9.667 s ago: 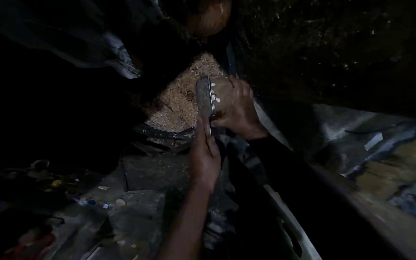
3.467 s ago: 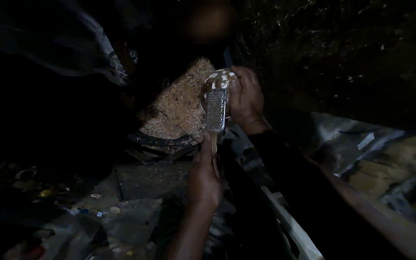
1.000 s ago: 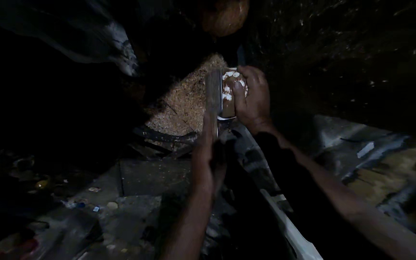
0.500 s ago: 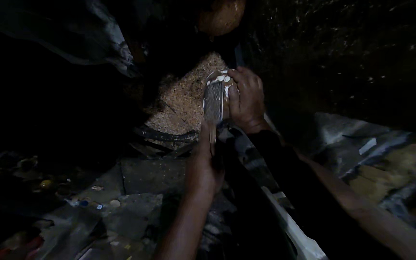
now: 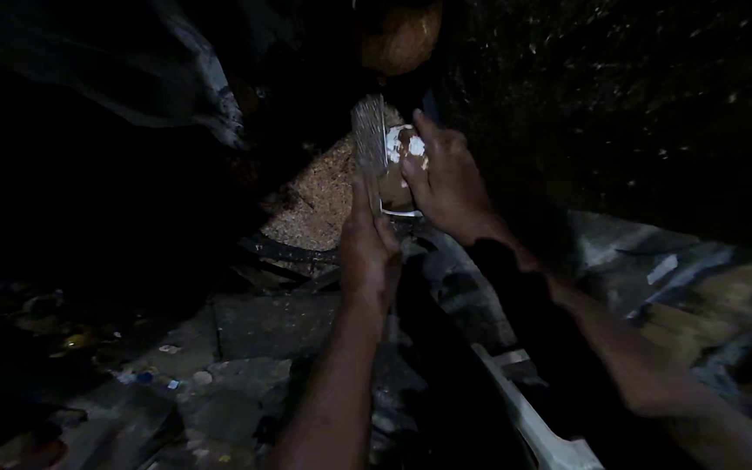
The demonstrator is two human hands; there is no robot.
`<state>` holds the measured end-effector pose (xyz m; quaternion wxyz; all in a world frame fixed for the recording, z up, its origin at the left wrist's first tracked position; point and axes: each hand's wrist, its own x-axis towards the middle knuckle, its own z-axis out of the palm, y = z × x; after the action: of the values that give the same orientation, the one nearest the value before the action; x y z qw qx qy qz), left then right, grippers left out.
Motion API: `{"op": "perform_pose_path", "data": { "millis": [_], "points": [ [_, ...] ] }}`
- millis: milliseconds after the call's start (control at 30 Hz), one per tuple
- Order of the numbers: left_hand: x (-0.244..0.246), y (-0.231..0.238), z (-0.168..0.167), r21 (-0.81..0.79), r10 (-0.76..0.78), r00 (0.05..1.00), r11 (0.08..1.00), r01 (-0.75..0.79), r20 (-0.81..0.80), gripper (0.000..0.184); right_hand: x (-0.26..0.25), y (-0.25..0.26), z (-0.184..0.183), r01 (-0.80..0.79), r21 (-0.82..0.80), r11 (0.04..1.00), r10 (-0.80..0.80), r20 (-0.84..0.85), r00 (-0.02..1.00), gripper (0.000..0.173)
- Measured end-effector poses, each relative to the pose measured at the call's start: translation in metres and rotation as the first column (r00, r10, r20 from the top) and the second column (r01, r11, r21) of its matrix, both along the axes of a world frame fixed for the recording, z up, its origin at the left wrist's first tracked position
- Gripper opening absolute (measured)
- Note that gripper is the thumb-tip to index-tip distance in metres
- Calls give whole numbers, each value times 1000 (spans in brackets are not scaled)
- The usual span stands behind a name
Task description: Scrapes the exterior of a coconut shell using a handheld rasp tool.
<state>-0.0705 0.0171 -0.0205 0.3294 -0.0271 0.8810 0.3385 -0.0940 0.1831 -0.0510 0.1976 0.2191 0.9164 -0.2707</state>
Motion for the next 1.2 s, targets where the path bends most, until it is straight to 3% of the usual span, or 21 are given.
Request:
{"op": "perform_pose_path", "data": {
  "millis": [100, 200, 267, 333, 367, 433, 500, 567, 633, 667, 767, 933, 1000, 1100, 1200],
  "points": [
    [44, -5, -3, 99, 42, 999, 994, -44, 21, 71, 1, 12, -2, 17, 38, 999, -19, 67, 998, 64],
    [91, -16, 13, 143, 154, 975, 974, -177, 159, 73, 1, 6, -18, 74, 1, 997, -74, -111, 991, 56],
    [71, -16, 16, 198, 297, 909, 911, -362, 293, 57, 10, 0, -28, 56, -54, 997, -67, -236, 969, 52],
    [20, -9, 13, 164, 221, 935, 948, -273, 278, 66, 13, -2, -32, 53, -53, 997, -66, -290, 955, 52],
    [5, -5, 11, 123, 157, 972, 976, -180, 177, 68, 14, -3, -32, 67, -50, 996, -80, -303, 950, 52],
    [21, -1, 8, 136, 137, 985, 979, -150, 105, 74, 10, -2, -25, 106, -73, 992, -121, -247, 961, 49],
    [70, -6, 9, 284, 275, 932, 898, -336, 234, 76, -1, 1, -8, 162, -138, 977, -182, -153, 971, 46],
    [90, -12, 19, 293, 341, 886, 853, -432, 316, 65, 3, -3, -16, 201, -126, 971, -224, -205, 953, 45],
    [52, -15, 27, 172, 132, 973, 971, -165, 189, 76, 8, -2, -6, 160, -139, 977, -182, -165, 969, 47],
    [19, -13, 30, 94, 28, 985, 995, -45, 170, 75, 12, -4, -17, 123, -84, 989, -140, -236, 962, 47],
    [-37, -5, 26, -12, -118, 979, 992, 122, 168, 71, 26, -12, -35, 22, 10, 1000, -18, -331, 944, 48],
    [64, -26, 34, 51, -51, 992, 998, 45, 113, 96, 19, -9, -34, 145, -61, 988, -157, -303, 940, 46],
    [48, -27, 34, 127, -12, 987, 992, -8, 159, 86, 19, -4, -37, 178, -97, 979, -201, -328, 923, 46],
    [-24, -22, 20, 251, 82, 936, 952, -175, 342, 64, 28, 4, -48, 115, -141, 983, -164, -405, 899, 48],
    [-6, -24, 21, 256, 66, 951, 955, -148, 302, 70, 20, 6, -44, 226, -185, 956, -278, -336, 900, 46]
  ]
}}
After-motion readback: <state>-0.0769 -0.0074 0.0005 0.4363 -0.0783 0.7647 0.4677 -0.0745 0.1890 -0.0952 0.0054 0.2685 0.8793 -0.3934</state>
